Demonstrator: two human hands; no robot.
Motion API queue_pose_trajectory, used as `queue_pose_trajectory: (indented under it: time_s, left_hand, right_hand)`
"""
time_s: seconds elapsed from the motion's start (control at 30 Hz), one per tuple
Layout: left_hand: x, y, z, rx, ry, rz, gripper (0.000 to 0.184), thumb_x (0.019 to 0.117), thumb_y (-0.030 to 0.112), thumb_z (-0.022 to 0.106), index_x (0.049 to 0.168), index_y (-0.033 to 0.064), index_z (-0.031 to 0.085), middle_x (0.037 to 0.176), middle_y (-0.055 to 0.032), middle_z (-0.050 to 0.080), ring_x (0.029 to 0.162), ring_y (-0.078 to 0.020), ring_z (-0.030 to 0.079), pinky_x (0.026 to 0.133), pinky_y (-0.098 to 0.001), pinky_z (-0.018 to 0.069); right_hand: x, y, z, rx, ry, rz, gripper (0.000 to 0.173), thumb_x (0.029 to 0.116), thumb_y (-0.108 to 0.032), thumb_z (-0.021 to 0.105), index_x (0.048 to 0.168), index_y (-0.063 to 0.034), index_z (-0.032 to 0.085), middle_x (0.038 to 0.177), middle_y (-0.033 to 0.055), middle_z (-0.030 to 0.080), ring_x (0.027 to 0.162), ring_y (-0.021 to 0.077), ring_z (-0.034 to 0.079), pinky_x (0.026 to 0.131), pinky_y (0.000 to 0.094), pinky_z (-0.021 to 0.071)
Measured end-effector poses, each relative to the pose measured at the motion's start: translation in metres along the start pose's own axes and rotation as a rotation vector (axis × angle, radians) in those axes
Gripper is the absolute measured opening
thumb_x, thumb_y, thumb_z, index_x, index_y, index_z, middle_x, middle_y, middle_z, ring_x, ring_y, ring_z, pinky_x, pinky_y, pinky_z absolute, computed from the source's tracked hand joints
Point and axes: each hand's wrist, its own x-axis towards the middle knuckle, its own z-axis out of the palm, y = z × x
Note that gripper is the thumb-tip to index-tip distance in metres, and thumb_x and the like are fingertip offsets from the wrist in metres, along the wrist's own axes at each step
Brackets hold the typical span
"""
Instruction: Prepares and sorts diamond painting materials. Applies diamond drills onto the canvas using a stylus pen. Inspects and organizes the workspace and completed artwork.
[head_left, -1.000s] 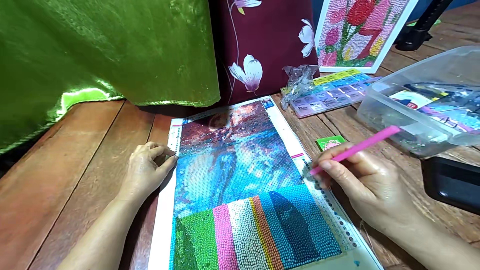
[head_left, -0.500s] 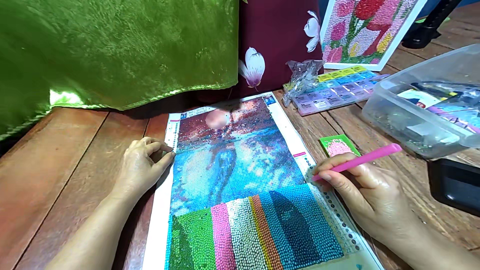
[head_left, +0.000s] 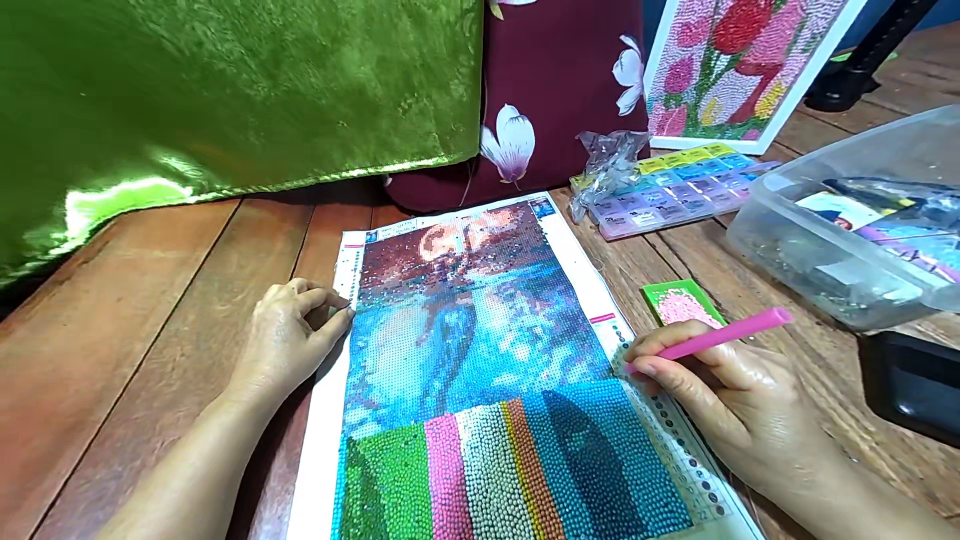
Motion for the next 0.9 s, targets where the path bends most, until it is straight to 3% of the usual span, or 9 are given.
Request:
queue_pose_trajectory:
  time_s: [0.17,0.9]
  left_hand:
    - [-0.0002,0.0024,-0.0007,-0.004,-0.005,-0.019,0.012,0.0888,0.010,0.070,0.089,-0.0013,0.074,0.102,-0.0217,0.067,0.099,-0.0415,0.060,0.083,-0.0601,0.0434]
    - [-0.0001,0.0044,-0.0019,-0.015,-0.009,-0.017,0.008,0.0886,0.005,0.073,0.091,-0.0022,0.075,0.102,-0.0219,0.068,0.096,-0.0416,0.061,0.084,-0.0598,0.0451]
  right_hand:
    - [0.0010,0.0007,-0.0035,-0.004,-0.002,-0.020,0.028,0.1040,-0.039,0.055,0.096,-0.0148,0.066,0.082,-0.0093,0.066,0.071,-0.0075,0.060,0.064,0.0082,0.0511]
    - [0.0014,0.0027,-0.0006,0.019,0.009,-0.113,0.024,0.1060,-0.034,0.055,0.098,-0.0143,0.066,0.092,-0.0070,0.071,0.083,-0.0041,0.067,0.074,0.0119,0.0564]
